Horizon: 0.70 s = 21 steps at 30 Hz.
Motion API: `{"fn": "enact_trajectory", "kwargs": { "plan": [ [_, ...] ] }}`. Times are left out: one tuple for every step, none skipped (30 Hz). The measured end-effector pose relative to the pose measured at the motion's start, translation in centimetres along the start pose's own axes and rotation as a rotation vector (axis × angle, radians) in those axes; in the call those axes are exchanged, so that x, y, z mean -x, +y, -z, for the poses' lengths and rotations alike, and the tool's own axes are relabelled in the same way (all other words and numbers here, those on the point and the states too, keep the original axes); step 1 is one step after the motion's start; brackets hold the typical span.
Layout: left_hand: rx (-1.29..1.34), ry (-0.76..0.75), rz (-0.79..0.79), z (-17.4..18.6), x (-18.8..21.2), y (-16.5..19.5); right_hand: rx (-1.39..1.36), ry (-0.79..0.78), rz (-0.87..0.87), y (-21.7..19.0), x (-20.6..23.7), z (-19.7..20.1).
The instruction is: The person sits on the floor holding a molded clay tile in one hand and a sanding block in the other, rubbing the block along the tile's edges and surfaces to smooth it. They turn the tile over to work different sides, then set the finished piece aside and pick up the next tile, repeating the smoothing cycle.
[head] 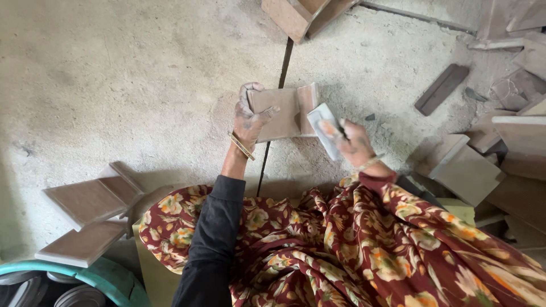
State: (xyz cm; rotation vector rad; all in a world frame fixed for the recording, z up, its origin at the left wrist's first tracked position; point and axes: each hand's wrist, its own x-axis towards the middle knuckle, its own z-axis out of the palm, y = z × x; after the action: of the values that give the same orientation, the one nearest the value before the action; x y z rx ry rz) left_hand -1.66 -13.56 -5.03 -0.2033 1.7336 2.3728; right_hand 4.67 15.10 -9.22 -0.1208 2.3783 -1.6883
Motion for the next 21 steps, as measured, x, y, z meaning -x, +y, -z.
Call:
{"fn": "enact_trajectory", "kwargs": {
  "plan": [
    [-0.031, 0.002, -0.019, 0.1, -0.2, -0.2, 0.11, 0.001, -0.111, -1.3, -0.4, -0.5],
    [-0.063, 0.003, -0.036, 0.3, -0.3, -0.4, 0.218, 0.003, -0.224, -2.6, -0.6, -1.1],
    [-0.091, 0.014, -0.043, 0.6, -0.5, -0.7, 0.252, 0.04, -0.183, -3.9, -0.8, -1.6],
    [-0.118, 0.027, -0.048, 0.8, -0.7, -1.0, 0.288, 0.076, -0.143, -5.0, -0.9, -2.2],
    [-0.141, 0.041, -0.054, 1.0, -0.9, -1.4, 0.326, 0.109, -0.103, -5.9, -1.0, -2.7],
    [-0.138, 0.064, -0.033, 1.1, -1.1, -1.7, 0.356, 0.128, -0.05, -6.5, -1.2, -3.1],
    [-0.138, 0.087, -0.016, 1.1, -1.3, -2.1, 0.385, 0.148, 0.007, -6.8, -1.5, -3.5],
    [-0.138, 0.11, 0.001, 1.1, -1.5, -2.3, 0.411, 0.168, 0.065, -6.7, -1.8, -3.9],
    [-0.182, 0.119, -0.059, 1.1, -1.7, -2.5, 0.435, 0.162, 0.051, -6.3, -2.1, -4.3],
    [-0.224, 0.126, -0.118, 1.1, -1.9, -2.6, 0.461, 0.157, 0.037, -5.7, -2.7, -4.7],
    [-0.264, 0.132, -0.174, 1.1, -2.0, -2.6, 0.488, 0.15, 0.019, -4.9, -3.1, -5.0],
    [-0.331, 0.142, -0.191, 1.1, -2.1, -2.6, 0.535, 0.109, -0.001, -3.9, -3.7, -5.0],
    [-0.4, 0.152, -0.207, 1.2, -2.1, -2.4, 0.578, 0.068, -0.019, -2.9, -4.6, -4.9],
    [-0.47, 0.16, -0.221, 1.2, -2.1, -2.3, 0.621, 0.027, -0.04, -1.9, -5.5, -4.8],
    [-0.477, 0.163, -0.216, 1.3, -2.0, -2.1, 0.643, 0.016, -0.005, -1.0, -6.6, -4.5],
    [-0.482, 0.165, -0.211, 1.2, -1.8, -2.0, 0.667, 0.005, 0.03, -0.3, -7.9, -4.0],
    [-0.487, 0.166, -0.213, 1.2, -1.7, -1.9, 0.616, 0.0, -0.023, 0.3, -9.4, -3.5],
    [-0.448, 0.167, -0.226, 1.1, -1.4, -1.8, 0.562, -0.006, -0.074, 0.7, -10.5, -3.1],
    [-0.408, 0.166, -0.237, 1.0, -1.1, -1.7, 0.658, 0.054, 0.095, 0.7, -11.1, -2.6],
    [-0.366, 0.165, -0.249, 0.9, -0.9, -1.7, 0.753, 0.11, 0.268, 0.7, -11.3, -2.3],
    [-0.345, 0.17, -0.228, 0.7, -0.6, -1.6, 0.844, 0.158, 0.444, 0.6, -11.0, -2.2]
  ]
}}
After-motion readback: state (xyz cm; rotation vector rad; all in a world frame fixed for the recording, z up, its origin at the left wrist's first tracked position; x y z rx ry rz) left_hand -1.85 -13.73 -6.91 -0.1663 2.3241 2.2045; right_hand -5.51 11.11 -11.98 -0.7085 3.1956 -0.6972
